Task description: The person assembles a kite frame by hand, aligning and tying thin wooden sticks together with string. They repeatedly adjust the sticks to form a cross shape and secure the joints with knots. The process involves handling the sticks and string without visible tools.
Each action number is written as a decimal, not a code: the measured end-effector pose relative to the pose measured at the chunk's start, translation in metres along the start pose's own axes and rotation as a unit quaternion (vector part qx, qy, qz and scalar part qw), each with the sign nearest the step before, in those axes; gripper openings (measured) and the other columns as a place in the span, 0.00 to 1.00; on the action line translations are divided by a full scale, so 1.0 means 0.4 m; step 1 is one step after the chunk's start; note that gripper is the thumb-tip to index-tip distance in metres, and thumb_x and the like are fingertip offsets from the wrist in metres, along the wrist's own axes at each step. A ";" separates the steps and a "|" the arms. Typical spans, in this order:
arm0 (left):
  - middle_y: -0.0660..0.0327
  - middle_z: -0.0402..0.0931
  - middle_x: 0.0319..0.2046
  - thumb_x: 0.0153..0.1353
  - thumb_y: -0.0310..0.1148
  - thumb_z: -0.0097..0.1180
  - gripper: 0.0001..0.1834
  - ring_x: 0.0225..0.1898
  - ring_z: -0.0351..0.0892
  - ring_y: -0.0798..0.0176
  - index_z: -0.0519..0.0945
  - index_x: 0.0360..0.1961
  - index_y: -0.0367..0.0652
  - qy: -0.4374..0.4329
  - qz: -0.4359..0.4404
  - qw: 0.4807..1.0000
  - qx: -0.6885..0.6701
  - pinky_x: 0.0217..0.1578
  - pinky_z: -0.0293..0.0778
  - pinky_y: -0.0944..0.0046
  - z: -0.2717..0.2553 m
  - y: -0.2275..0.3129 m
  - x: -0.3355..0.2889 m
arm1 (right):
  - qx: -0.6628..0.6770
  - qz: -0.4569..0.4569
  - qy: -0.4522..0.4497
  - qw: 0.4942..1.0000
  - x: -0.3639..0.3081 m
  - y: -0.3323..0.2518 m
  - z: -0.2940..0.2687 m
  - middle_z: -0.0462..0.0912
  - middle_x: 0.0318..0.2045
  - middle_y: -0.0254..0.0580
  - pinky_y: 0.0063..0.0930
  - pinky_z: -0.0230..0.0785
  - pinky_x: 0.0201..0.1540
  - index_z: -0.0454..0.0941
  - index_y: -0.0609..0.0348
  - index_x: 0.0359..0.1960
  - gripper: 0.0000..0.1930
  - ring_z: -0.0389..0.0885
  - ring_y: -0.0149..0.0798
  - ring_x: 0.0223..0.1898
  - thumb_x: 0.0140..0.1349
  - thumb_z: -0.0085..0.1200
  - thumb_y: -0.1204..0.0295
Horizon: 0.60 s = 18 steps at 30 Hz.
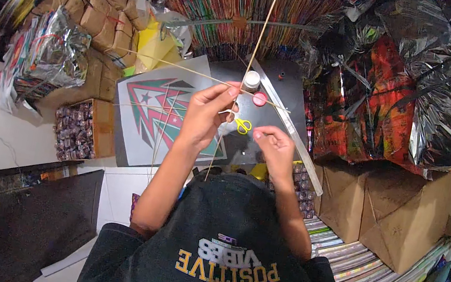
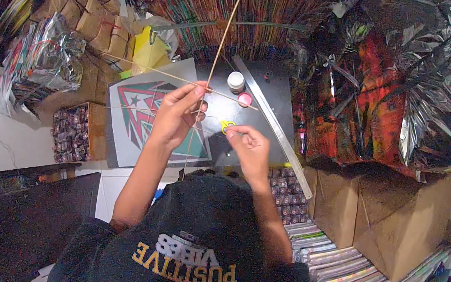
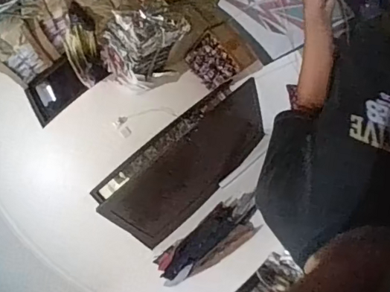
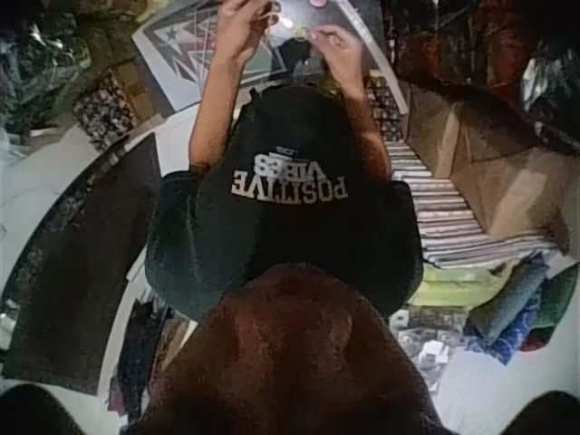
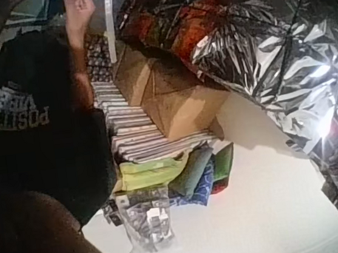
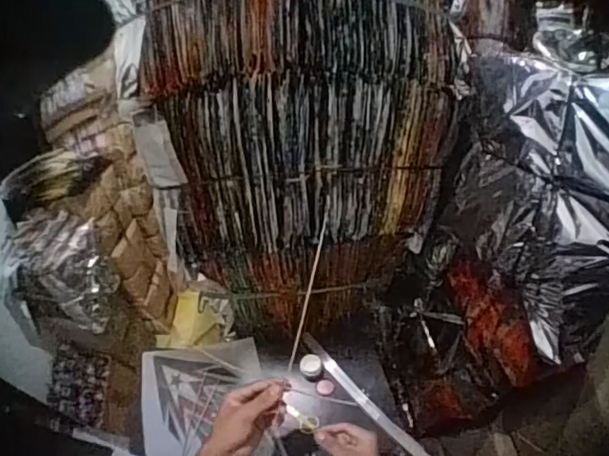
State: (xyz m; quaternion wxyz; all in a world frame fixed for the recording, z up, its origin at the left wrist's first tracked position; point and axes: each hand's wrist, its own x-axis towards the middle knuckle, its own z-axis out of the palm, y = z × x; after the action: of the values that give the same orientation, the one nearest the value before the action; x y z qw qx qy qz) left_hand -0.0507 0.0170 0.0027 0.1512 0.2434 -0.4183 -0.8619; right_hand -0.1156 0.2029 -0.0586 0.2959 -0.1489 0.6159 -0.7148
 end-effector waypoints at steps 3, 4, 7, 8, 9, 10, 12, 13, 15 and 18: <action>0.59 0.84 0.41 0.68 0.35 0.60 0.14 0.31 0.80 0.71 0.81 0.51 0.39 -0.039 0.000 0.999 -0.017 0.28 0.71 0.71 0.001 0.016 -0.006 | -0.031 0.006 -0.047 0.998 0.016 0.007 0.019 0.67 0.20 0.16 0.15 0.44 0.24 0.84 0.63 0.41 0.07 0.57 0.13 0.22 0.64 0.63 0.73; 0.58 0.84 0.42 0.68 0.35 0.60 0.15 0.31 0.80 0.71 0.81 0.51 0.39 -0.052 0.001 0.998 -0.025 0.28 0.72 0.71 0.005 0.021 -0.009 | -0.032 0.007 -0.060 0.998 0.022 0.006 0.034 0.66 0.20 0.16 0.16 0.44 0.24 0.84 0.63 0.41 0.07 0.57 0.13 0.22 0.64 0.63 0.73; 0.55 0.84 0.43 0.69 0.34 0.59 0.14 0.31 0.81 0.70 0.80 0.52 0.38 -0.071 -0.018 0.997 -0.021 0.28 0.72 0.70 0.010 0.024 -0.010 | -0.014 0.031 -0.073 0.997 0.039 0.026 0.054 0.67 0.20 0.16 0.16 0.44 0.25 0.84 0.63 0.40 0.07 0.57 0.14 0.22 0.64 0.63 0.73; 0.56 0.84 0.41 0.68 0.34 0.59 0.14 0.31 0.80 0.70 0.80 0.52 0.38 -0.066 -0.013 0.998 -0.007 0.29 0.72 0.70 0.009 0.025 -0.009 | -0.016 0.040 -0.082 0.996 0.044 0.026 0.054 0.67 0.20 0.16 0.16 0.45 0.25 0.84 0.63 0.40 0.07 0.57 0.14 0.22 0.64 0.63 0.73; 0.56 0.84 0.40 0.68 0.33 0.59 0.14 0.31 0.80 0.69 0.80 0.52 0.38 -0.060 -0.008 0.998 0.006 0.29 0.73 0.70 0.008 0.025 -0.006 | -0.028 0.041 -0.083 0.995 0.047 0.023 0.052 0.68 0.21 0.16 0.16 0.45 0.25 0.84 0.63 0.41 0.07 0.57 0.14 0.23 0.64 0.63 0.73; 0.57 0.84 0.39 0.68 0.33 0.60 0.15 0.31 0.80 0.69 0.80 0.51 0.37 -0.054 -0.003 0.998 0.019 0.30 0.73 0.70 0.006 0.026 -0.003 | -0.041 0.042 -0.084 0.995 0.049 0.017 0.049 0.69 0.21 0.17 0.16 0.45 0.25 0.84 0.64 0.41 0.08 0.58 0.14 0.23 0.64 0.63 0.73; 0.60 0.83 0.37 0.67 0.33 0.62 0.15 0.32 0.78 0.71 0.82 0.50 0.34 -0.049 0.035 0.997 0.041 0.34 0.73 0.70 -0.023 0.024 0.013 | -0.028 0.041 -0.084 0.995 0.052 0.012 0.048 0.72 0.22 0.18 0.16 0.46 0.25 0.84 0.64 0.42 0.08 0.59 0.14 0.23 0.64 0.62 0.73; 0.61 0.83 0.35 0.66 0.33 0.63 0.16 0.32 0.76 0.72 0.82 0.49 0.32 -0.047 0.054 0.996 0.053 0.35 0.73 0.71 -0.031 0.024 0.019 | -0.003 0.039 -0.082 0.996 0.053 0.012 0.048 0.72 0.23 0.19 0.16 0.48 0.25 0.84 0.64 0.42 0.08 0.60 0.14 0.23 0.65 0.62 0.73; 0.63 0.82 0.34 0.65 0.32 0.64 0.15 0.32 0.74 0.74 0.83 0.48 0.32 -0.022 0.066 0.997 0.026 0.36 0.70 0.71 -0.030 0.024 0.022 | 0.023 0.026 -0.078 0.996 0.052 0.005 0.049 0.74 0.24 0.20 0.15 0.50 0.25 0.84 0.64 0.43 0.08 0.62 0.14 0.23 0.65 0.62 0.74; 0.67 0.78 0.30 0.67 0.33 0.61 0.14 0.28 0.70 0.75 0.82 0.49 0.33 0.018 0.077 0.997 0.005 0.36 0.69 0.68 -0.016 0.032 0.024 | 0.021 -0.002 -0.060 0.998 0.043 -0.008 0.047 0.76 0.25 0.21 0.13 0.53 0.25 0.84 0.65 0.43 0.08 0.65 0.13 0.24 0.66 0.61 0.74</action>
State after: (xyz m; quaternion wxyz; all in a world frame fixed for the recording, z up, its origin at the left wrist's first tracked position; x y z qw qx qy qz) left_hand -0.0543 0.0007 0.0067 0.2232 0.2268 -0.4369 -0.8413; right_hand -0.1187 0.1777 -0.0544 0.3343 -0.1865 0.5817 -0.7177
